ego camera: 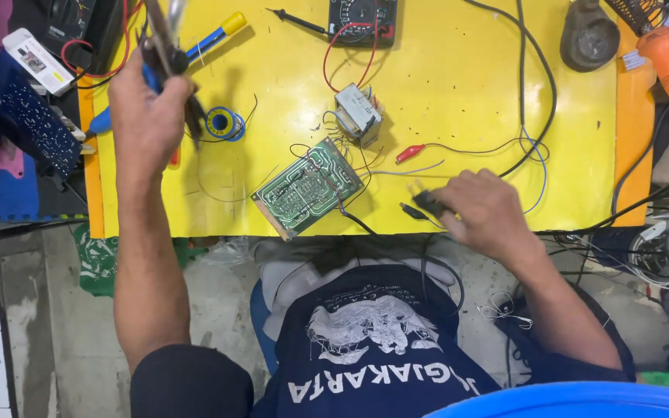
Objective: Wiring and soldering electronic components including a transformer and a circuit board on a repair bench.
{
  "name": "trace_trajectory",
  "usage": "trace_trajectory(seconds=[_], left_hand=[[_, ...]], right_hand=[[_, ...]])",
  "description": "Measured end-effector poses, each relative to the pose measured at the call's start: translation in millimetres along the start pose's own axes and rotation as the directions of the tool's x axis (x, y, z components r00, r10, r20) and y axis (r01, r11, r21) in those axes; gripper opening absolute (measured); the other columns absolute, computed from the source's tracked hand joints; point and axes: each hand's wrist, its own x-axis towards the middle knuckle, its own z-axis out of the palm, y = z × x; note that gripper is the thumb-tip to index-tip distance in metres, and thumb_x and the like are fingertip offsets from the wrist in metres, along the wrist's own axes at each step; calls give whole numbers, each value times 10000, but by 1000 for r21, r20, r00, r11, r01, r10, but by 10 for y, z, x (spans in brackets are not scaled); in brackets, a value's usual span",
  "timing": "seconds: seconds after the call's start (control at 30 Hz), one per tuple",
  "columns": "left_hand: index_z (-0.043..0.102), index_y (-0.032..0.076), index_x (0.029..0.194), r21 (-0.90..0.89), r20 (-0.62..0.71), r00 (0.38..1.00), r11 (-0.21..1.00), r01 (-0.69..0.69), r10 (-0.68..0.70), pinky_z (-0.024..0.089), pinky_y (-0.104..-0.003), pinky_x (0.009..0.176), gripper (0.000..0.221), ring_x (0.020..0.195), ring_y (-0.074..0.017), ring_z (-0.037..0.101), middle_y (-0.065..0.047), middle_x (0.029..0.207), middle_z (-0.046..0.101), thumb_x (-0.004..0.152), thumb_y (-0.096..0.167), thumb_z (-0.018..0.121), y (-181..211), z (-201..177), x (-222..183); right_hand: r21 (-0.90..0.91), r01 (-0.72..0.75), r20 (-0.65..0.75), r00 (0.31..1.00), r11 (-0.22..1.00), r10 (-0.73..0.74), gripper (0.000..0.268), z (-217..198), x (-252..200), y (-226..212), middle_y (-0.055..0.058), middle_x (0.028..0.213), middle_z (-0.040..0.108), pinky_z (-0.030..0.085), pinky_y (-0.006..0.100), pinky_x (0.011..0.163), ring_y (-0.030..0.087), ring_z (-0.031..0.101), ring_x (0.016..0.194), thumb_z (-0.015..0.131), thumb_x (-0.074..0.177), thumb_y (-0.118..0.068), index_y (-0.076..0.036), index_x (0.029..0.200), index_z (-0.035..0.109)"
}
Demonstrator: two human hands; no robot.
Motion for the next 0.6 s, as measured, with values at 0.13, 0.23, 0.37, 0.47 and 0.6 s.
trace_trajectory(seconds=[0.13,0.23,0.37,0.47,0.6], left_hand=[[428,-65,1480,645,-140,981,764,-14,137,488,-586,679,579,933,-461,608,-258,1133,634,927,39,566,-705,-36,-10],[271,-70,1552,866,-171,969,497,62,176,527,-494,643,742,1015,-398,588,-204,1206,562,928,-4,666,-1295,122,159],[208,-50,1574,864,-160,981,495,87,107,513,-517,760,853,1125,-413,489,-204,1243,480,911,20,739,-1445,225,320],[81,60,1629,775,-79,982,609,169,-172,331,-601,968,1029,1223,-436,344,-270,1399,383,982,492,755,-1077,142,302],[467,6,1492,886,-151,962,462,29,228,369,-556,766,812,1087,-421,403,-272,1236,480,919,419,869,-736,256,262]], right_hand=[[-147,78,376,926,986,-17,446,350,-205,-191,30,914,644,455,357,742,202,587,812,812,828,-437,-179,1147,637],[-171,24,409,911,985,49,464,468,-261,-218,50,960,631,442,355,762,212,569,824,808,844,-359,-154,1199,591],[-126,-55,321,942,991,93,383,493,-265,-109,84,981,632,426,381,766,242,576,843,777,859,-268,-94,1151,601],[-29,-263,434,866,964,249,283,375,-271,49,61,1070,695,460,364,796,187,612,930,558,979,-310,-115,1158,658],[258,-364,123,931,895,344,318,-75,-139,297,87,1140,703,448,394,765,220,571,702,679,902,-60,-64,1217,639]])
